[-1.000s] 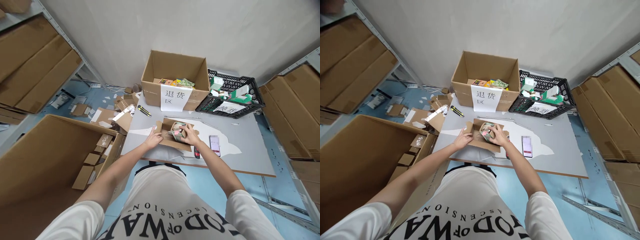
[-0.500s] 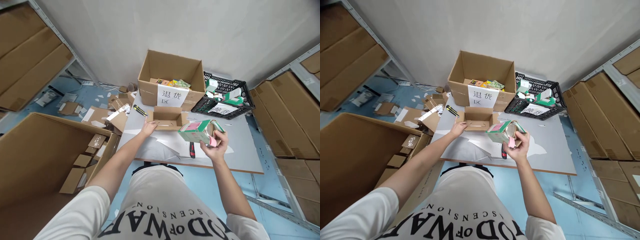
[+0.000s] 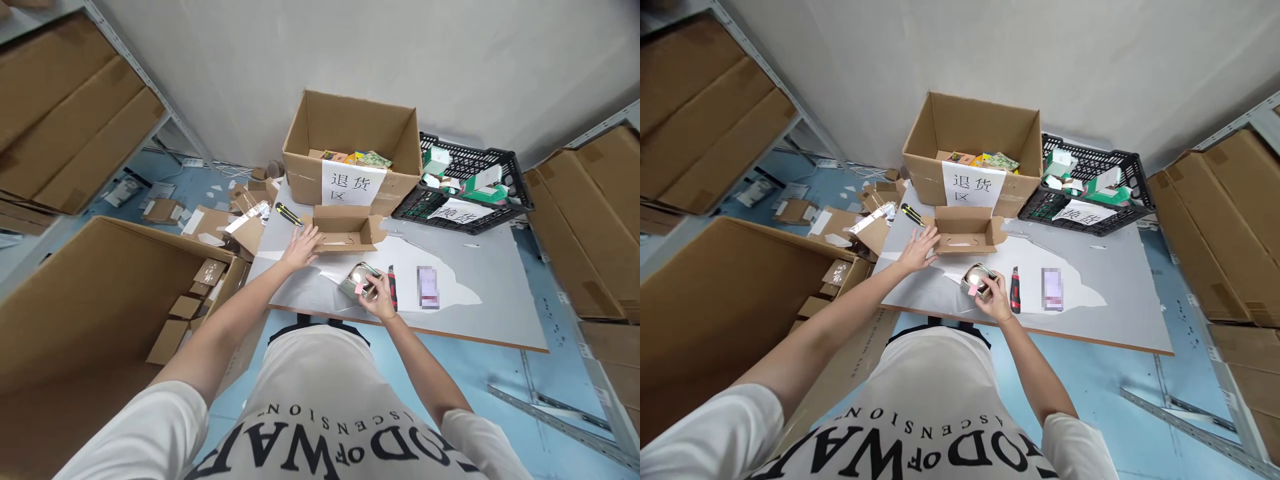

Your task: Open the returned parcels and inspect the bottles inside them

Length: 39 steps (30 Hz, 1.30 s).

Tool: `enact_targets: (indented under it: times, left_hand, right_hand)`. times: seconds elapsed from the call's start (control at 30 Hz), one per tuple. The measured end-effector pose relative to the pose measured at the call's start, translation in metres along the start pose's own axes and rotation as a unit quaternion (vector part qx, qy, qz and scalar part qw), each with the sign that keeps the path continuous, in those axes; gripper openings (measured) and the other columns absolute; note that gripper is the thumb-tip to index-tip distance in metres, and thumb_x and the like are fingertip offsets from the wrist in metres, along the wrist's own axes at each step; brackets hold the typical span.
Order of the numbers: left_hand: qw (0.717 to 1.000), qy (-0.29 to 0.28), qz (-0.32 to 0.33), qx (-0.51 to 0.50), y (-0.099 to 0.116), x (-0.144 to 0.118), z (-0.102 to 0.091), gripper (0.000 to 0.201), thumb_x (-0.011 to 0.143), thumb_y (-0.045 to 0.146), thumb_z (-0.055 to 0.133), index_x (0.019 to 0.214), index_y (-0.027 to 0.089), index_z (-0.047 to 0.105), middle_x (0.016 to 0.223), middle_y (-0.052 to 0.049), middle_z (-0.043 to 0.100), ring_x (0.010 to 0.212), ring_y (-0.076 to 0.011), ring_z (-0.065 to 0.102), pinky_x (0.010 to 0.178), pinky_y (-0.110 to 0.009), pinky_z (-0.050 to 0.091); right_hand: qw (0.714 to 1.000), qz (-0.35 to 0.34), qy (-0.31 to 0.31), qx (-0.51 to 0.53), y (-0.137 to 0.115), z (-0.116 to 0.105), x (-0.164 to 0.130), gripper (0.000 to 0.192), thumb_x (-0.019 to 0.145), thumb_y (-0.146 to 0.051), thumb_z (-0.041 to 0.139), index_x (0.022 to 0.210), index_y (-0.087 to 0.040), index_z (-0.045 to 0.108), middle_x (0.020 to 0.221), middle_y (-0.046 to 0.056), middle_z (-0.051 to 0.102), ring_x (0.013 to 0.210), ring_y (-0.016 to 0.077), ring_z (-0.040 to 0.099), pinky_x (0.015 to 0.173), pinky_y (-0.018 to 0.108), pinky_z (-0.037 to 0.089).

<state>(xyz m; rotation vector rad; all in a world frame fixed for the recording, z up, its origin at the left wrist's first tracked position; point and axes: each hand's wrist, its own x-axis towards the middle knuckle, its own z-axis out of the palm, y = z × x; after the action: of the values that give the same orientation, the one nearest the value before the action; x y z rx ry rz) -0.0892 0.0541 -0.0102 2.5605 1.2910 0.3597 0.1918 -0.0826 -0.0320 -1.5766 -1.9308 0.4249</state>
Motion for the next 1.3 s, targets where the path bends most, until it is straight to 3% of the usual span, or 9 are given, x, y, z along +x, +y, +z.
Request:
enact_targets:
  times: [0.13,0.27,0.37,0.53,0.8,0.93,1.03,1.17,1.3]
  left_hand:
    - [0.996,0.046,0.002,-0.076,0.048,-0.042,0.002,0.054,0.084,0.021,0.048,0.137,0.017,0.04,0.146,-0.013,0.039,0.139,-0.0283,0.029,0.115,-0.057,0.011]
    - [0.973,-0.046,-0.045,-0.223,0.084,-0.061,0.026,0.072,0.077,0.032,0.063,0.14,0.017,0.034,0.141,-0.013,0.046,0.128,-0.0276,0.046,0.107,-0.044,0.038]
    - [0.956,-0.081,-0.077,-0.272,0.09,-0.051,0.041,0.088,0.068,0.033,0.073,0.143,0.018,0.029,0.144,-0.015,0.041,0.13,-0.0319,0.043,0.106,-0.047,0.038]
    - [0.938,-0.116,-0.034,-0.325,0.092,-0.024,0.05,0.102,0.057,0.031,0.081,0.143,0.02,0.027,0.147,-0.014,0.037,0.132,-0.0334,0.039,0.108,-0.046,0.035]
    - [0.938,-0.067,-0.059,-0.335,0.105,-0.015,0.055,0.071,0.058,0.039,0.079,0.117,0.02,0.045,0.116,-0.008,0.058,0.105,-0.0267,0.058,0.088,-0.039,0.047]
    - [0.945,-0.018,-0.095,-0.314,0.111,-0.023,0.06,0.069,0.057,0.041,0.079,0.113,0.021,0.044,0.11,-0.006,0.057,0.101,-0.0253,0.057,0.086,-0.038,0.046]
    - [0.943,0.008,-0.118,-0.312,0.115,-0.026,0.067,0.07,0.057,0.041,0.078,0.114,0.02,0.043,0.107,-0.007,0.056,0.1,-0.0252,0.057,0.085,-0.039,0.047]
    - [0.943,0.022,-0.112,-0.314,0.116,-0.026,0.076,0.067,0.058,0.032,0.076,0.116,0.02,0.043,0.11,-0.008,0.053,0.104,-0.0255,0.055,0.088,-0.04,0.047]
    - [0.943,0.026,-0.087,-0.319,0.114,-0.026,0.081,0.068,0.058,0.022,0.071,0.12,0.02,0.042,0.116,-0.01,0.051,0.11,-0.0262,0.052,0.092,-0.041,0.046]
  right_hand:
    - [0.995,-0.066,0.007,0.072,0.012,0.012,0.005,0.049,0.069,-0.023,0.063,0.115,-0.021,0.047,0.124,0.015,0.037,0.12,0.0314,0.046,0.097,0.049,0.044]
    - [0.992,-0.078,-0.017,0.1,0.023,0.027,0.0,0.051,0.069,-0.021,0.063,0.117,-0.021,0.046,0.125,0.015,0.037,0.122,0.0312,0.045,0.097,0.049,0.044]
    - [0.99,-0.082,-0.057,0.1,0.03,0.033,-0.006,0.051,0.07,-0.021,0.064,0.117,-0.02,0.045,0.126,0.017,0.037,0.126,0.032,0.042,0.098,0.05,0.043]
    - [0.986,-0.096,-0.105,0.083,0.036,0.029,-0.012,0.053,0.074,-0.024,0.063,0.121,-0.019,0.039,0.134,0.021,0.032,0.132,0.0321,0.036,0.099,0.052,0.042]
    - [0.987,-0.084,-0.123,-0.061,0.014,-0.012,-0.004,0.058,0.077,-0.046,0.061,0.126,-0.018,0.045,0.149,0.019,0.018,0.142,0.0388,0.011,0.107,0.063,0.022]
    - [0.989,-0.085,-0.097,-0.079,-0.015,-0.036,-0.002,0.051,0.084,-0.042,0.053,0.128,-0.017,0.047,0.138,0.016,0.044,0.133,0.0323,0.034,0.11,0.059,0.014]
    - [0.986,-0.076,-0.129,-0.079,-0.037,-0.042,0.003,0.036,0.087,-0.032,0.046,0.12,-0.018,0.052,0.121,0.012,0.059,0.114,0.0258,0.051,0.107,0.049,0.025]
    - [0.97,0.018,-0.174,-0.171,-0.06,-0.033,0.021,0.022,0.087,-0.032,0.048,0.099,-0.018,0.059,0.108,0.011,0.064,0.1,0.0264,0.055,0.091,0.039,0.037]
    - [0.934,0.094,-0.215,-0.268,-0.074,-0.022,0.04,0.031,0.081,-0.044,0.059,0.098,-0.017,0.058,0.101,0.013,0.066,0.098,0.0291,0.056,0.086,0.04,0.036]
